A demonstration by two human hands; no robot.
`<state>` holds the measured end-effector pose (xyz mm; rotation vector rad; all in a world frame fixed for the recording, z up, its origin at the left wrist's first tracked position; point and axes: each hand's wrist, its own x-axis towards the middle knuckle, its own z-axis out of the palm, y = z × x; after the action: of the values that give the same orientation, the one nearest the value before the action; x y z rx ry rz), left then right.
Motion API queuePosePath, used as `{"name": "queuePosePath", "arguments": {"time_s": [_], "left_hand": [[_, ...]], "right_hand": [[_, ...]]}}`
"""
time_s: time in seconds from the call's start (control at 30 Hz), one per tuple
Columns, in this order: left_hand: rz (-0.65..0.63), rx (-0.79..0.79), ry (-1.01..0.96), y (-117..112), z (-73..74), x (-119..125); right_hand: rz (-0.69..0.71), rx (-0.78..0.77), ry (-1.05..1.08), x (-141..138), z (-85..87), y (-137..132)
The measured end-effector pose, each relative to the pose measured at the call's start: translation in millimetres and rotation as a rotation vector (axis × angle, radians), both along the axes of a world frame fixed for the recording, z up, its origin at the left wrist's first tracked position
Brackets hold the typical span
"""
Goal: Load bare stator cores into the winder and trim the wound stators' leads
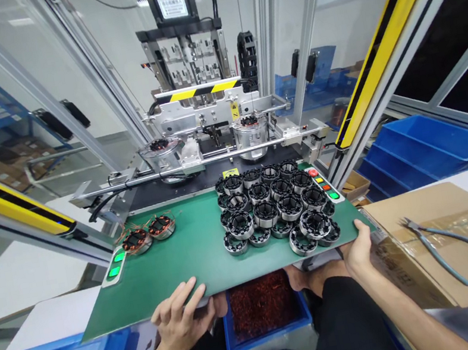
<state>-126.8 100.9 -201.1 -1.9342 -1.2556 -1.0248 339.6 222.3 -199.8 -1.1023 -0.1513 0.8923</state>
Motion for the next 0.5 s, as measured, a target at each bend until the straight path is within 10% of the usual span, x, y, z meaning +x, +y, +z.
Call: {"name": "queuePosePath", "arguments": {"time_s": [0.5], "left_hand": [[0.005, -0.005, 0.002, -0.4, 0.2, 0.1]], "right_hand": [[0.005, -0.017, -0.027, -1.0, 3.9, -1.4]]}}
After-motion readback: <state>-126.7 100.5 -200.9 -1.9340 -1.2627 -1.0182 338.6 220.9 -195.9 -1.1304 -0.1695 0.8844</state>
